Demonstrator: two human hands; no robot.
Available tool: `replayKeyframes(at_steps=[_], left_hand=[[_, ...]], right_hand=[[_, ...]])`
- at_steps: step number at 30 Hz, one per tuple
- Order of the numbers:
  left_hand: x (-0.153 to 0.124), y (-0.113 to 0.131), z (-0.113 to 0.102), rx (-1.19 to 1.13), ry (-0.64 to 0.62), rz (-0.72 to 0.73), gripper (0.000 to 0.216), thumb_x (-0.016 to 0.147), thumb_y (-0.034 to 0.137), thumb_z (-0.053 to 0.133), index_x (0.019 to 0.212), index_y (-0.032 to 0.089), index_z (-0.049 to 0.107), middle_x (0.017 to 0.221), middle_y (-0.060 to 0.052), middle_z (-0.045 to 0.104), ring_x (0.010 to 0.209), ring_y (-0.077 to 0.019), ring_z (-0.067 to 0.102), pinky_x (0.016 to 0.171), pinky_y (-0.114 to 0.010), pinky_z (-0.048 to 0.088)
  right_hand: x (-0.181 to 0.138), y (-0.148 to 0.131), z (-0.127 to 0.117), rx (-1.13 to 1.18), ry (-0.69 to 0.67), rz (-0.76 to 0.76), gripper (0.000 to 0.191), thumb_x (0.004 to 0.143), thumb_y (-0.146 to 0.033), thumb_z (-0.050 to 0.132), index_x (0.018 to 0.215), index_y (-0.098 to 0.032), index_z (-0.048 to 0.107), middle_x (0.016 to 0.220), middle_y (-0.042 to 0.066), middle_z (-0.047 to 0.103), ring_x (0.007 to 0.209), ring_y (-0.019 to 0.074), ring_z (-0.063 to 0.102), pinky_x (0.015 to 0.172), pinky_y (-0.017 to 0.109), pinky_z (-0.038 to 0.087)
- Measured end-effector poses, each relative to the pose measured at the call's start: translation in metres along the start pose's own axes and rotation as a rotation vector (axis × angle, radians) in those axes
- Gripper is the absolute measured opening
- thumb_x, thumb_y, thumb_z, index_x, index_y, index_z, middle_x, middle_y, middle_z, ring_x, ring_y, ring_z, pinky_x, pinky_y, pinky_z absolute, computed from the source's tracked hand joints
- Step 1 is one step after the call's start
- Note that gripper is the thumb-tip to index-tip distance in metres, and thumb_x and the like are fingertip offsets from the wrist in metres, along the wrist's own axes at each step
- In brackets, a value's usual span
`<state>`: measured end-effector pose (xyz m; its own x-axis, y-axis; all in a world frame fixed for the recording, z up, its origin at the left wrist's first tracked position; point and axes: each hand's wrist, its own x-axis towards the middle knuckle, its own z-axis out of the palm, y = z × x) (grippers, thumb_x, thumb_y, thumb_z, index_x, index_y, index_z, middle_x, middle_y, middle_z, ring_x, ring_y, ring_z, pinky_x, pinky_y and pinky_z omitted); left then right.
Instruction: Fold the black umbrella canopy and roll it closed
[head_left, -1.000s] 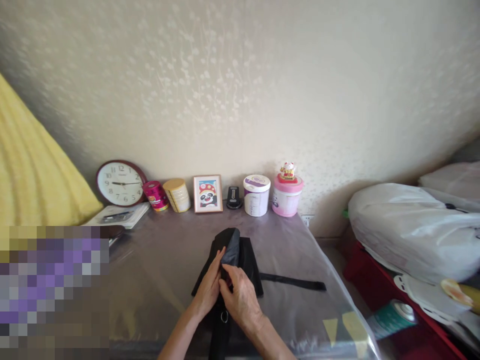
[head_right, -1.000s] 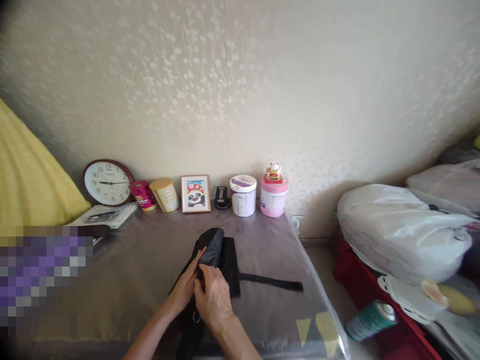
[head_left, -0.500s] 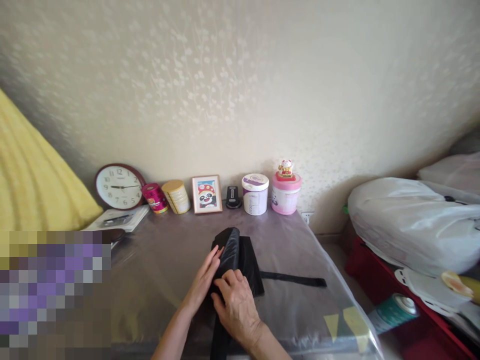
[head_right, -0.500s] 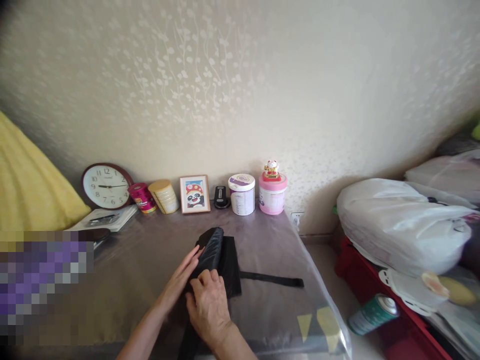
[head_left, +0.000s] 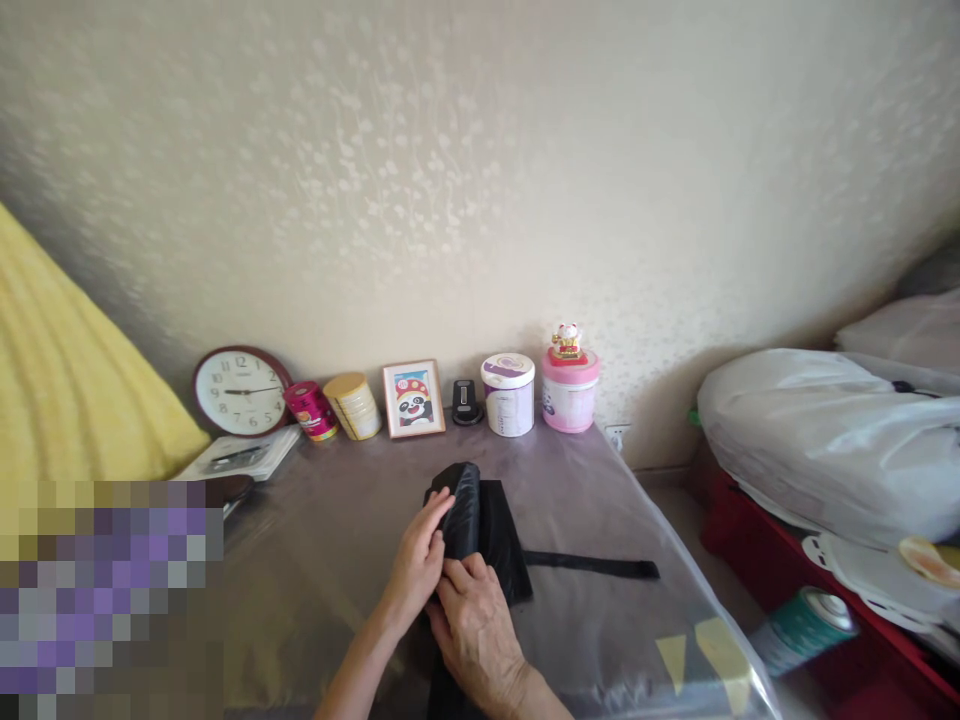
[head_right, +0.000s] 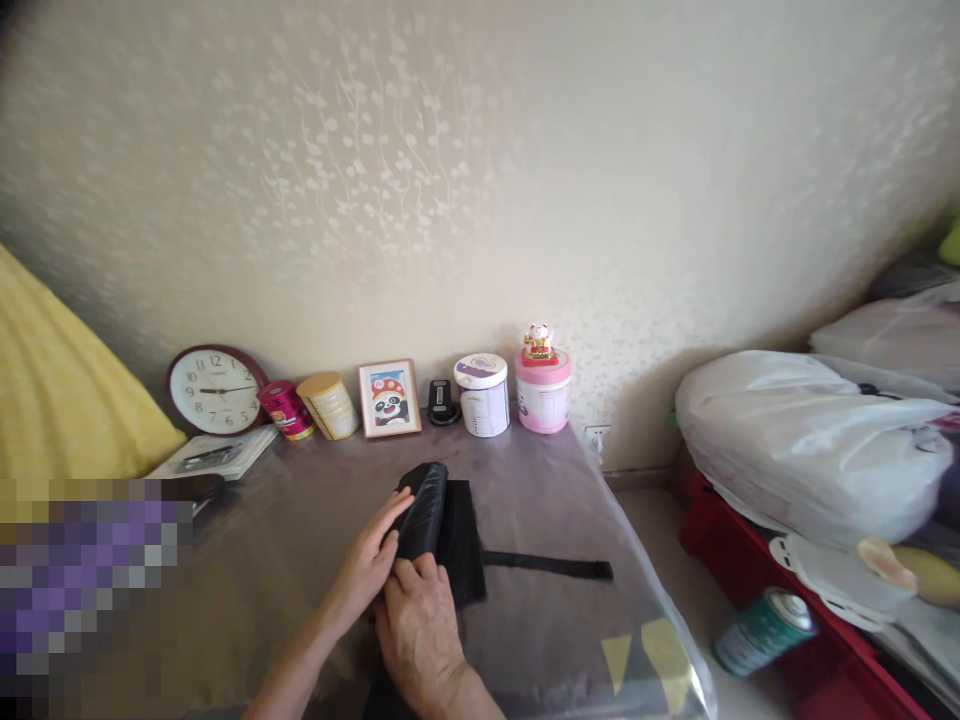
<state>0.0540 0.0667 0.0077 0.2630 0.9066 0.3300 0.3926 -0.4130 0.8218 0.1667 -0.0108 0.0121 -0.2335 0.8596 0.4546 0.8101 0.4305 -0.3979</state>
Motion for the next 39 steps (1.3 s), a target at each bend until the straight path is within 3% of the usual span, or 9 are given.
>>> replayKeyframes(at_steps=[5, 8, 15, 22, 28, 30, 32, 35, 39], left_hand=[[0.011, 0.045, 0.012, 0.238, -0.475, 0.168, 0.038, 0.094, 0.035, 0.03, 0.123, 0.029, 0.053, 0.131, 0.001, 0.054, 0.132, -0.0162, 0.032, 0.111, -0.04, 0.023], [0.023, 0.046, 0.011, 0.305, -0.593, 0.162, 0.043, 0.095, 0.039, 0.024, 0.113, 0.029, 0.061, 0.125, 0.003, 0.058, 0.132, -0.0178, 0.034, 0.111, -0.042, 0.023], [0.054, 0.004, 0.001, 0.38, -0.486, 0.175, 0.033, 0.091, 0.04, 0.035, 0.102, 0.037, 0.066, 0.131, 0.006, 0.053, 0.133, -0.0193, 0.031, 0.112, -0.045, 0.014], [0.076, -0.027, 0.002, 0.409, -0.251, 0.099, 0.034, 0.091, 0.041, 0.036, 0.116, 0.037, 0.057, 0.14, 0.003, 0.043, 0.134, -0.023, 0.029, 0.11, -0.05, 0.012], [0.076, -0.019, -0.005, 0.413, -0.073, 0.022, 0.046, 0.093, 0.041, 0.026, 0.13, 0.023, 0.047, 0.144, -0.009, 0.036, 0.137, -0.0292, 0.02, 0.109, -0.056, 0.005], [0.065, -0.006, -0.002, 0.387, -0.108, 0.058, 0.045, 0.094, 0.039, 0.025, 0.131, 0.025, 0.044, 0.145, -0.005, 0.035, 0.138, -0.0239, 0.019, 0.111, -0.051, 0.006], [0.052, 0.006, 0.002, 0.343, -0.223, 0.115, 0.04, 0.093, 0.039, 0.03, 0.127, 0.03, 0.049, 0.138, 0.0, 0.046, 0.135, -0.019, 0.028, 0.112, -0.044, 0.014], [0.034, 0.014, 0.002, 0.291, -0.372, 0.141, 0.034, 0.091, 0.041, 0.036, 0.115, 0.034, 0.059, 0.129, 0.004, 0.055, 0.131, -0.0193, 0.035, 0.111, -0.044, 0.02], [0.025, 0.006, -0.004, 0.269, -0.404, 0.083, 0.035, 0.091, 0.042, 0.035, 0.117, 0.034, 0.058, 0.138, 0.005, 0.046, 0.136, -0.0209, 0.025, 0.112, -0.048, 0.015]], right_hand=[[-0.002, 0.004, 0.013, -0.138, 0.088, -0.072, 0.031, 0.078, -0.017, 0.059, 0.109, -0.015, 0.061, 0.104, 0.013, 0.065, 0.095, 0.0292, 0.054, 0.077, 0.042, 0.045], [-0.004, 0.005, 0.011, -0.068, 0.095, -0.038, 0.026, 0.08, -0.019, 0.059, 0.105, -0.02, 0.062, 0.108, 0.008, 0.064, 0.1, 0.0276, 0.051, 0.08, 0.04, 0.044], [-0.002, -0.001, -0.003, 0.068, -0.021, 0.023, 0.014, 0.08, -0.016, 0.058, 0.092, -0.023, 0.061, 0.093, 0.001, 0.063, 0.085, 0.0208, 0.05, 0.074, 0.036, 0.045], [-0.001, -0.003, -0.002, 0.094, 0.015, 0.013, 0.014, 0.081, -0.015, 0.056, 0.093, -0.022, 0.06, 0.098, 0.001, 0.063, 0.088, 0.0202, 0.05, 0.077, 0.036, 0.043], [0.0, -0.005, -0.004, 0.089, 0.014, 0.02, 0.014, 0.082, -0.017, 0.056, 0.094, -0.023, 0.06, 0.096, 0.001, 0.064, 0.088, 0.021, 0.05, 0.075, 0.036, 0.043], [0.0, -0.005, -0.004, 0.07, 0.009, 0.014, 0.015, 0.081, -0.017, 0.057, 0.094, -0.023, 0.061, 0.095, 0.002, 0.064, 0.086, 0.0212, 0.051, 0.073, 0.036, 0.044], [0.001, -0.006, -0.003, 0.029, 0.006, 0.013, 0.014, 0.079, -0.017, 0.059, 0.093, -0.022, 0.061, 0.094, 0.003, 0.065, 0.085, 0.0222, 0.05, 0.071, 0.037, 0.043], [0.0, -0.005, -0.003, 0.001, 0.009, 0.0, 0.011, 0.078, -0.016, 0.06, 0.087, -0.021, 0.062, 0.09, 0.003, 0.065, 0.085, 0.0229, 0.05, 0.07, 0.037, 0.043], [-0.003, -0.003, 0.0, 0.067, -0.001, -0.016, 0.009, 0.079, -0.016, 0.058, 0.085, -0.022, 0.061, 0.085, 0.001, 0.063, 0.083, 0.0203, 0.049, 0.072, 0.035, 0.043]])
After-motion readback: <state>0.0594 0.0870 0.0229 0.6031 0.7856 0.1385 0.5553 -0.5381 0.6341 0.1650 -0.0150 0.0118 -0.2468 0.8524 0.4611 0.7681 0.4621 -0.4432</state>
